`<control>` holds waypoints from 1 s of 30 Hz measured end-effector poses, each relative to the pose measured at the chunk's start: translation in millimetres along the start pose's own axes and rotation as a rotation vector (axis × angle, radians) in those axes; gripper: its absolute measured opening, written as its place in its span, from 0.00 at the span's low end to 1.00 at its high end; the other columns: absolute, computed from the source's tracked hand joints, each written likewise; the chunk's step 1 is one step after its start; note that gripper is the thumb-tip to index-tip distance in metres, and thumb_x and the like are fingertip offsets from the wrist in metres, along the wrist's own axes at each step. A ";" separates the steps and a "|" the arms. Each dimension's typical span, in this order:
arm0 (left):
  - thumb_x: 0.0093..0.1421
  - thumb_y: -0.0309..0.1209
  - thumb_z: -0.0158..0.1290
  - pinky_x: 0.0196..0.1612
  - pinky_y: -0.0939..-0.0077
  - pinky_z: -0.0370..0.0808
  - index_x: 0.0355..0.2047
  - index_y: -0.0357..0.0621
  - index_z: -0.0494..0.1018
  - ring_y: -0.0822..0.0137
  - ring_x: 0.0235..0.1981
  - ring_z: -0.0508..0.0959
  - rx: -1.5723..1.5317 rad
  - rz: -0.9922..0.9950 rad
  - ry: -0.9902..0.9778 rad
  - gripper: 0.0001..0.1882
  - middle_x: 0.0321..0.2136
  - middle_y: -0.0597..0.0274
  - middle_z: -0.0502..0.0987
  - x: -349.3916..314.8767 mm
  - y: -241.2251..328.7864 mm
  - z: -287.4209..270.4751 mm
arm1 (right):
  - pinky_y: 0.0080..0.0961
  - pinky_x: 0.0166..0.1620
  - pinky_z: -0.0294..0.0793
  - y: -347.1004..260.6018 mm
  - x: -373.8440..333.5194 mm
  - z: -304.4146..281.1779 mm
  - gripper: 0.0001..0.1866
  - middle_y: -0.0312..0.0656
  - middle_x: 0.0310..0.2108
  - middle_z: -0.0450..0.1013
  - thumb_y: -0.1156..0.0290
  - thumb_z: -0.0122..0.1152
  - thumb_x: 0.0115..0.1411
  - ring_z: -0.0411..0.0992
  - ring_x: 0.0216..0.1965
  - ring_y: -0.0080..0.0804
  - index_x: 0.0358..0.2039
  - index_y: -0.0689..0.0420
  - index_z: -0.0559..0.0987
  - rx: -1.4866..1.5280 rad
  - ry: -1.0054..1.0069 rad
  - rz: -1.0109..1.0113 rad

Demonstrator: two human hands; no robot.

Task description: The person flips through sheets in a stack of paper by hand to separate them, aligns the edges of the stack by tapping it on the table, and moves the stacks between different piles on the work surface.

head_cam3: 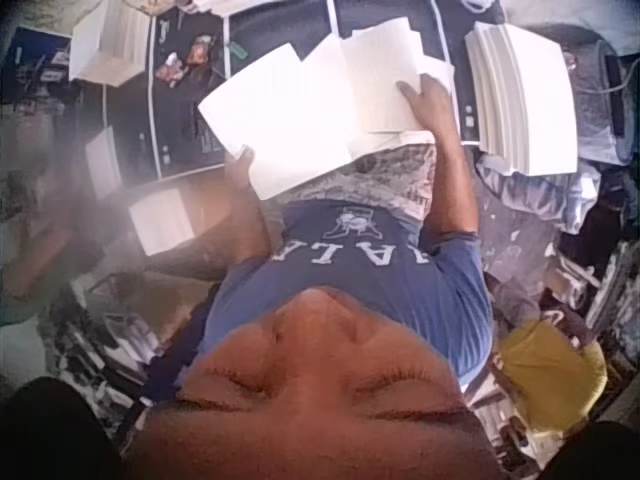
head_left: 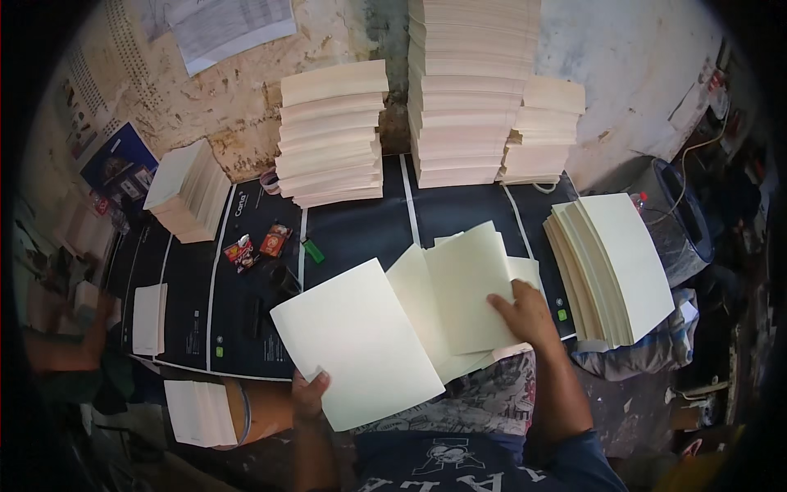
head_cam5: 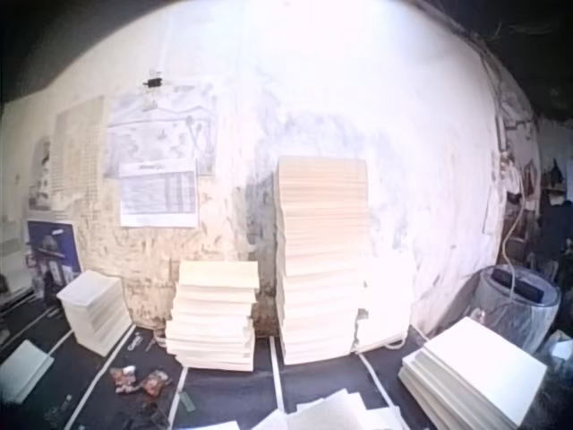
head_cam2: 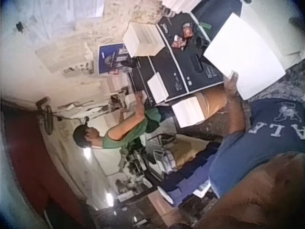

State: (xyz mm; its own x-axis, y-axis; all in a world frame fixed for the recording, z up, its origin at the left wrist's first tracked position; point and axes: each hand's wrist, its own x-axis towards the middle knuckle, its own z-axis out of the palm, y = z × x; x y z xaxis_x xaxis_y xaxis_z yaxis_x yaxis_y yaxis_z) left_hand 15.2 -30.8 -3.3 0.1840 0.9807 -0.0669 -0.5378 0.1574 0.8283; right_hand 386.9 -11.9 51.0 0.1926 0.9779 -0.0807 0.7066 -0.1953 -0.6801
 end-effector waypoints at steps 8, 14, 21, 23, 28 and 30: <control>0.58 0.32 0.58 0.50 0.66 0.74 0.57 0.35 0.63 0.62 0.48 0.76 0.050 0.041 -0.032 0.28 0.48 0.54 0.75 -9.6 1.6 10.4 | 0.42 0.38 0.75 -65.2 -16.1 -7.9 0.31 0.60 0.32 0.77 0.45 0.59 0.59 0.77 0.34 0.51 0.31 0.69 0.77 0.006 -0.252 0.069; 0.58 0.30 0.57 0.48 0.67 0.74 0.56 0.36 0.64 0.63 0.47 0.77 -0.021 0.023 -0.010 0.27 0.48 0.53 0.75 -7.6 -14.2 13.2 | 0.38 0.35 0.75 -59.8 -28.5 22.9 0.31 0.55 0.22 0.74 0.44 0.58 0.60 0.77 0.28 0.46 0.30 0.67 0.77 0.122 -0.179 -0.340; 0.56 0.27 0.55 0.50 0.61 0.75 0.57 0.33 0.63 0.58 0.47 0.78 -0.051 0.000 0.017 0.27 0.48 0.51 0.75 -9.1 10.8 -12.3 | 0.43 0.51 0.69 7.1 9.3 16.1 0.24 0.56 0.47 0.72 0.56 0.59 0.58 0.71 0.49 0.50 0.46 0.65 0.76 -0.264 0.031 0.036; 0.57 0.27 0.55 0.52 0.62 0.74 0.58 0.34 0.62 0.58 0.49 0.76 -0.077 0.025 0.037 0.28 0.49 0.52 0.74 -10.4 3.7 -11.5 | 0.48 0.61 0.58 19.2 8.9 52.2 0.26 0.54 0.61 0.60 0.62 0.57 0.57 0.58 0.63 0.47 0.55 0.59 0.72 -0.570 0.229 -0.211; 0.58 0.27 0.55 0.55 0.63 0.71 0.60 0.38 0.60 0.60 0.53 0.73 -0.052 -0.035 -0.028 0.30 0.52 0.55 0.72 -5.5 -11.8 -3.8 | 0.57 0.66 0.49 46.6 22.5 72.9 0.28 0.50 0.65 0.56 0.66 0.55 0.55 0.51 0.68 0.45 0.59 0.47 0.71 -0.576 0.162 -0.352; 0.59 0.27 0.54 0.54 0.63 0.72 0.60 0.36 0.60 0.60 0.52 0.74 -0.094 -0.043 -0.026 0.28 0.52 0.54 0.72 -5.4 -5.9 12.4 | 0.59 0.65 0.47 48.5 25.8 70.7 0.24 0.48 0.65 0.58 0.66 0.55 0.57 0.50 0.68 0.47 0.56 0.47 0.74 -0.563 0.195 -0.337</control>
State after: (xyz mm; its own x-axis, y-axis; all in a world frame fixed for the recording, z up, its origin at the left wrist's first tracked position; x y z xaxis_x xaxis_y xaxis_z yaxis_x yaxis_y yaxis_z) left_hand 27.6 -38.4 -0.9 0.2296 0.9695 -0.0858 -0.6033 0.2109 0.7691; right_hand 377.9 9.1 -35.6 -0.0184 0.9712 0.2375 0.9858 0.0574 -0.1581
